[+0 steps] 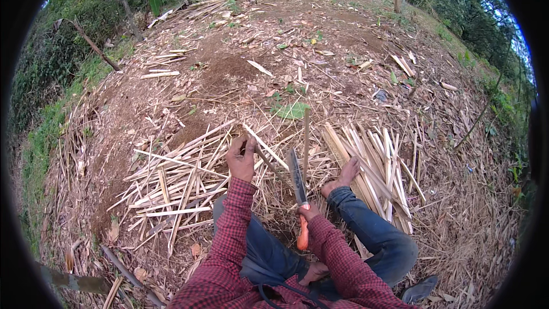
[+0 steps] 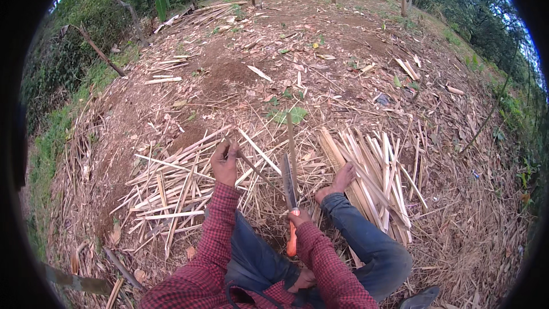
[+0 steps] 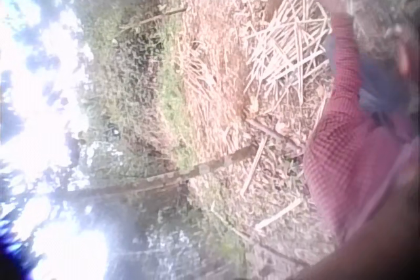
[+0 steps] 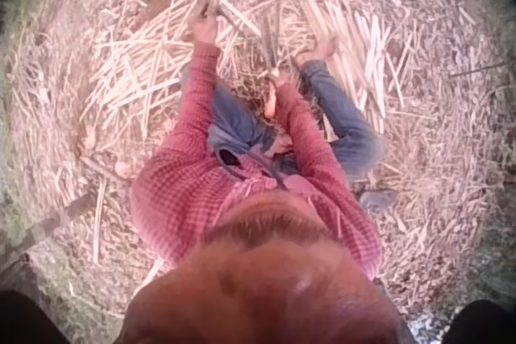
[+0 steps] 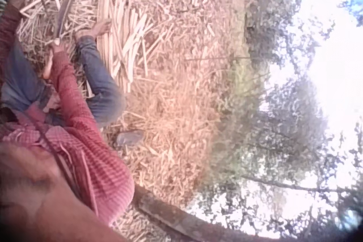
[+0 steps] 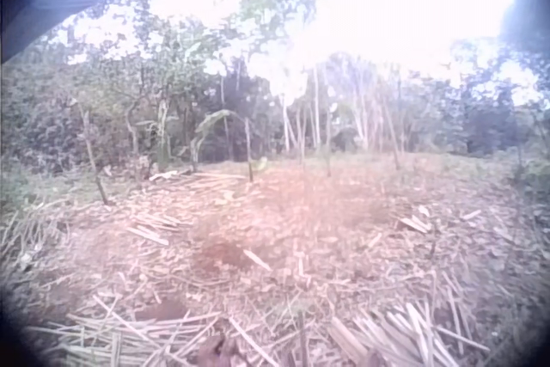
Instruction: The person sits on the ground and uses a machete to split long bamboo poles into thin strips. They hold the bamboo with one hand and strike it with the machete in the other, creating a pile of split bamboo pieces.
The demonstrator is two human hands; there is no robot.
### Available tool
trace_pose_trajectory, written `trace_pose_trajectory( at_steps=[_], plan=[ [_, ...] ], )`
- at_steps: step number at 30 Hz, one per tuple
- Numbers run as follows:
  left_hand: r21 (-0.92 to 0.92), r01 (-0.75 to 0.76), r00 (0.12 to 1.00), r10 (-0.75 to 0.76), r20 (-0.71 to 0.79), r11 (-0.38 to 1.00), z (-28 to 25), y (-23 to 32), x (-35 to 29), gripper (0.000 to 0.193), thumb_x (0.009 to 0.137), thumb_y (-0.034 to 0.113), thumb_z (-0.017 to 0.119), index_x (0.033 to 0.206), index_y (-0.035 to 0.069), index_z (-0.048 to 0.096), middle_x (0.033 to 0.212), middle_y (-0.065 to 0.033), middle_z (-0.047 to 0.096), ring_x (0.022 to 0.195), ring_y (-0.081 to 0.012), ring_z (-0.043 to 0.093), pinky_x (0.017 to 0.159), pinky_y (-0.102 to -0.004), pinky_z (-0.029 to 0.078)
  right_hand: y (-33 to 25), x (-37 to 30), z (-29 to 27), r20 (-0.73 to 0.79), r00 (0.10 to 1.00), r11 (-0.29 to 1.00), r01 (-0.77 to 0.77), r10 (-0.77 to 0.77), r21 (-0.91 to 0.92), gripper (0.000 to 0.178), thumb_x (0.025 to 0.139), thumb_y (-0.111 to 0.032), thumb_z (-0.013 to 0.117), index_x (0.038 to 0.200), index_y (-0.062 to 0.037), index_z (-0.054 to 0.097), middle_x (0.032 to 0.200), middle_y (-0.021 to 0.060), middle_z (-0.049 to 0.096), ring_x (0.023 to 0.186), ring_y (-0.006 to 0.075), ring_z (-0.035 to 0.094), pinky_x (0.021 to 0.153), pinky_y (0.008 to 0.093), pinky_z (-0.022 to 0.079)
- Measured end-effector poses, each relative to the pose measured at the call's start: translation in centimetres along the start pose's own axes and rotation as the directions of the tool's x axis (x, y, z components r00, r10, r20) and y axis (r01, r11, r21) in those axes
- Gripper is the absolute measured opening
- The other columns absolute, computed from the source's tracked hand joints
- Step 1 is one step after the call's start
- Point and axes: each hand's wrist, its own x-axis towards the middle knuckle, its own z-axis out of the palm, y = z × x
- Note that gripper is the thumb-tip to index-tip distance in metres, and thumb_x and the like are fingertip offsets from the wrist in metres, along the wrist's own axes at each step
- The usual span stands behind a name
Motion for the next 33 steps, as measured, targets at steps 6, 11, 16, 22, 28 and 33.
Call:
trace_pose_trajectory(
  at_steps=[6, 11, 16, 22, 28, 33],
  plan=[
    [-0.07, 0.149, 0.982, -0.156, -0.109, 0.986, -8.7, -4.4, 0.1, 0.022, 0.087, 0.026, 0.061, 0.087, 0.004, 0.061, 0.075, -0.0008, 0.059, 0.067, -0.0076, 0.056, 0.06, -0.0223, 0.051, -4.1, -3.6, 4.8, -0.205, 0.966, 0.892, 0.052, -0.16, -0.449, 0.052, 0.068, -0.02, 0.064, 0.113, 0.0033, 0.051, 0.087, 0.0171, 0.063, 0.081, 0.027, 0.063, 0.076, 0.038, 0.049],
    [-0.058, 0.248, 0.965, -0.252, -0.075, 0.967, -6.8, -5.0, 1.6, 0.022, 0.089, 0.024, 0.058, 0.09, 0.002, 0.059, 0.077, -0.0024, 0.059, 0.066, -0.0083, 0.056, 0.058, -0.0219, 0.051, -5.1, -7.2, 3.5, -0.177, 0.929, 0.455, -0.009, -0.327, -0.89, 0.052, 0.08, -0.018, 0.058, 0.127, -0.0061, 0.039, 0.099, 0.0278, 0.058, 0.092, 0.0415, 0.057, 0.079, 0.0486, 0.048],
    [-0.076, 0.148, 0.985, -0.155, -0.082, 0.986, -4.5, -6.2, 6.5, 0.024, 0.087, 0.026, 0.061, 0.088, 0.002, 0.058, 0.074, -0.0019, 0.058, 0.065, -0.0087, 0.055, 0.059, -0.0243, 0.051, -1.6, -8.0, 1.3, -0.288, 0.937, 0.473, -0.167, -0.197, -0.865, 0.058, 0.08, -0.015, 0.057, 0.133, -0.0059, 0.034, 0.091, 0.0217, 0.062, 0.084, 0.036, 0.061, 0.075, 0.0418, 0.05],
    [0.001, 0.07, 0.997, -0.07, 0.019, 0.998, -5.1, 0.4, 9.4, 0.021, 0.088, 0.025, 0.06, 0.085, 0.004, 0.059, 0.072, -0.0002, 0.058, 0.063, -0.0081, 0.055, 0.057, -0.0226, 0.049, 0.5, -2.8, -4.2, -0.055, 0.998, 0.945, -0.031, 0.013, -0.326, 0.054, 0.069, -0.028, 0.073, 0.111, -0.0005, 0.054, 0.089, 0.0104, 0.062, 0.077, 0.0169, 0.059, 0.077, 0.0326, 0.048],
    [-0.033, 0.264, 0.935, -0.248, 0.253, 0.964, -0.9, -3.9, 2.6, 0.035, 0.09, 0.024, 0.056, 0.115, 0.0, 0.05, 0.087, -0.0081, 0.065, 0.081, -0.0163, 0.062, 0.076, -0.0304, 0.051, 2.1, -2.8, -3.4, -0.088, 0.992, 0.949, 0.055, -0.087, -0.31, 0.049, 0.07, -0.024, 0.073, 0.108, 0.0, 0.055, 0.087, 0.0094, 0.062, 0.077, 0.0195, 0.059, 0.075, 0.0316, 0.047],
    [0.13, 0.566, 0.776, -0.579, 0.25, 0.814, 1.8, -14.7, -6.6, 0.041, 0.092, 0.03, 0.047, 0.126, 0.006, 0.043, 0.095, -0.0078, 0.065, 0.09, -0.0195, 0.061, 0.088, -0.0447, 0.047, 2.2, -2.9, -2.9, -0.084, 0.996, 0.973, 0.006, -0.026, -0.233, 0.044, 0.07, -0.021, 0.073, 0.104, 0.0003, 0.055, 0.083, 0.0087, 0.062, 0.074, 0.0183, 0.059, 0.071, 0.032, 0.048]
  ],
)
